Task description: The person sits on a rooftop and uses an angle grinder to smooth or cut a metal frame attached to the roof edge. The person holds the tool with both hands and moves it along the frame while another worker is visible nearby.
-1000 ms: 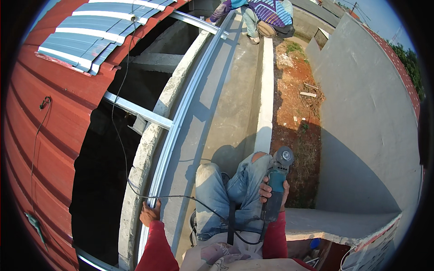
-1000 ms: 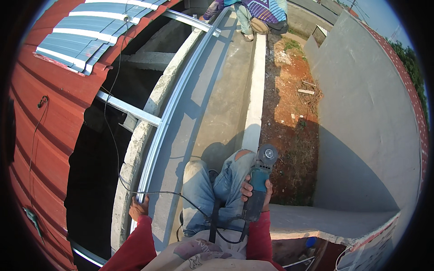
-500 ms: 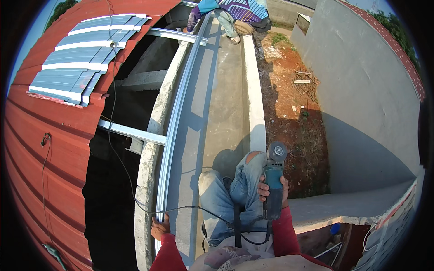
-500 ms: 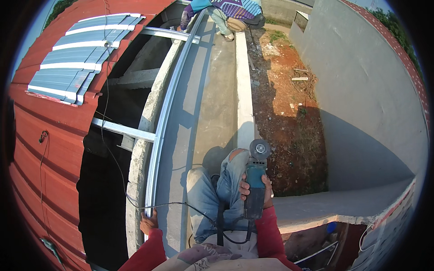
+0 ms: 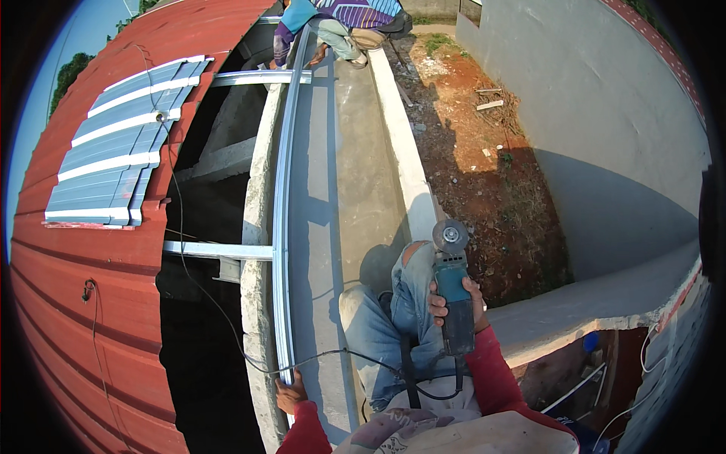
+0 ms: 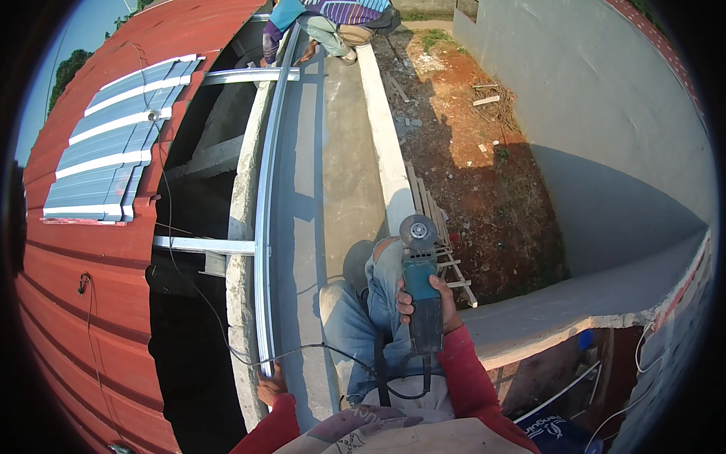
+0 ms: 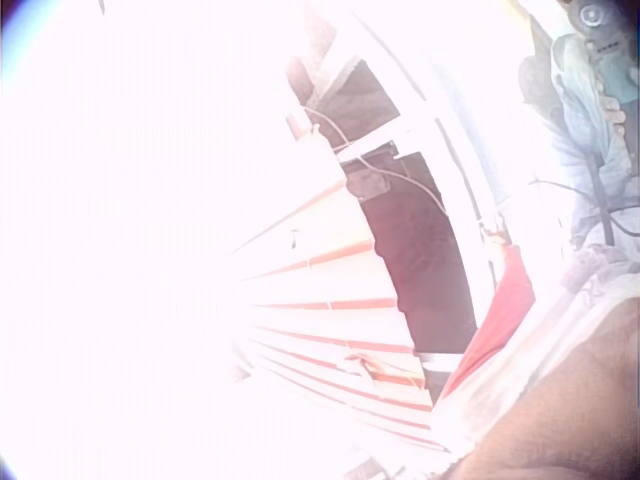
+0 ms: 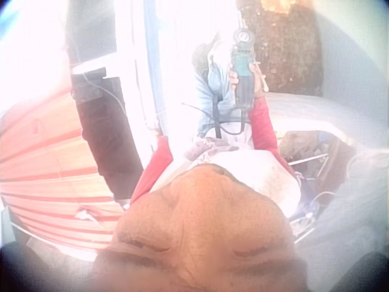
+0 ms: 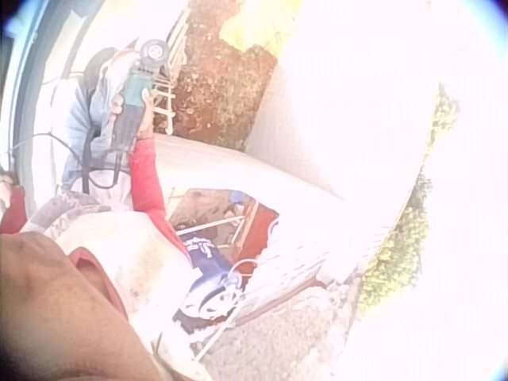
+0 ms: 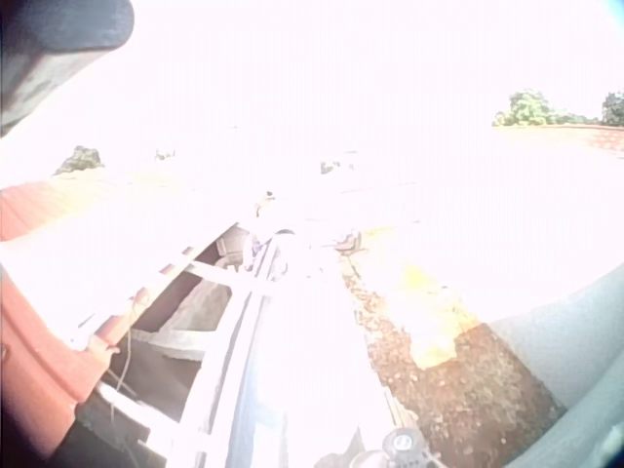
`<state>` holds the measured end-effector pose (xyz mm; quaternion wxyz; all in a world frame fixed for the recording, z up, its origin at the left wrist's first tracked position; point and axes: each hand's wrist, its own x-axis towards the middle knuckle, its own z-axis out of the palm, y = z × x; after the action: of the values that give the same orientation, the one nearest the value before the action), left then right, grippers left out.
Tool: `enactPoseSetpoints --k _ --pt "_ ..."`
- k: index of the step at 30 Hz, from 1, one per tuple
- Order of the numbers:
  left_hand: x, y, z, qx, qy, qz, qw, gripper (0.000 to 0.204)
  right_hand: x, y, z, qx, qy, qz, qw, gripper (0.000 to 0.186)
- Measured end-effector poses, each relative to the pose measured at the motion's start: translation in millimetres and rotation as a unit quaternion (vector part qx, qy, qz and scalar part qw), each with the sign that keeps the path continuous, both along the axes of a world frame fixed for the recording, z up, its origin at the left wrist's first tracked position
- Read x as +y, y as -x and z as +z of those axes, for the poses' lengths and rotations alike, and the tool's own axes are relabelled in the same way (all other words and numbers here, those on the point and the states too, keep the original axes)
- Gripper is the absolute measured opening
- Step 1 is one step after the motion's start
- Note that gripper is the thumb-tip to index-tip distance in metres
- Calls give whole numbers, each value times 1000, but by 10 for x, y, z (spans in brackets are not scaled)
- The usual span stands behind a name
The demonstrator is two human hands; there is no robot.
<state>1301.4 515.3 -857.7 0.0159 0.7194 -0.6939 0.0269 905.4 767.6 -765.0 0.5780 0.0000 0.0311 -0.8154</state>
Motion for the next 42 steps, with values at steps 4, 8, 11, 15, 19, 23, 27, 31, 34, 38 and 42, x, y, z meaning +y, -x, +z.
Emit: enactPoseSetpoints --k 4,8,11,15,19,23,27,31,34,38,42 --pt "-1 -59 -72 0 41 -19 999 84 -15 -13 22 2 2 -9 1000 61" --pt "-24 4 -52 -17 -8 1 1000 89 22 0 31 -7 9 -12 1000 59" --pt "-25 -72 -64 -7 -2 -4 1000 88 -18 -3 13 -18 19 -2 1000 58" --pt "-8 -47 -56 -22 9 4 1000 89 -22 4 -4 -24 18 5 1000 57" --pt "12 1 -46 -21 23 -11 999 87 -8 10 12 -15 5 -9 1000 56" --pt "36 106 12 -18 10 -5 1000 84 34 8 0 -10 -16 -20 1000 56" --pt "49 26 5 -31 33 -3 999 83 1 -12 38 -10 -20 -13 1000 56" --pt "46 19 -33 -41 40 1 998 83 3 -7 44 -8 -22 -13 1000 55" --pt "15 28 -40 -37 31 -3 999 83 25 -8 40 -10 -21 -17 1000 55" --pt "26 21 1 -31 29 -9 999 85 8 -10 25 -3 -18 -21 1000 55" --pt "45 83 21 -32 17 -9 999 87 31 -10 42 -11 -25 -26 999 55"
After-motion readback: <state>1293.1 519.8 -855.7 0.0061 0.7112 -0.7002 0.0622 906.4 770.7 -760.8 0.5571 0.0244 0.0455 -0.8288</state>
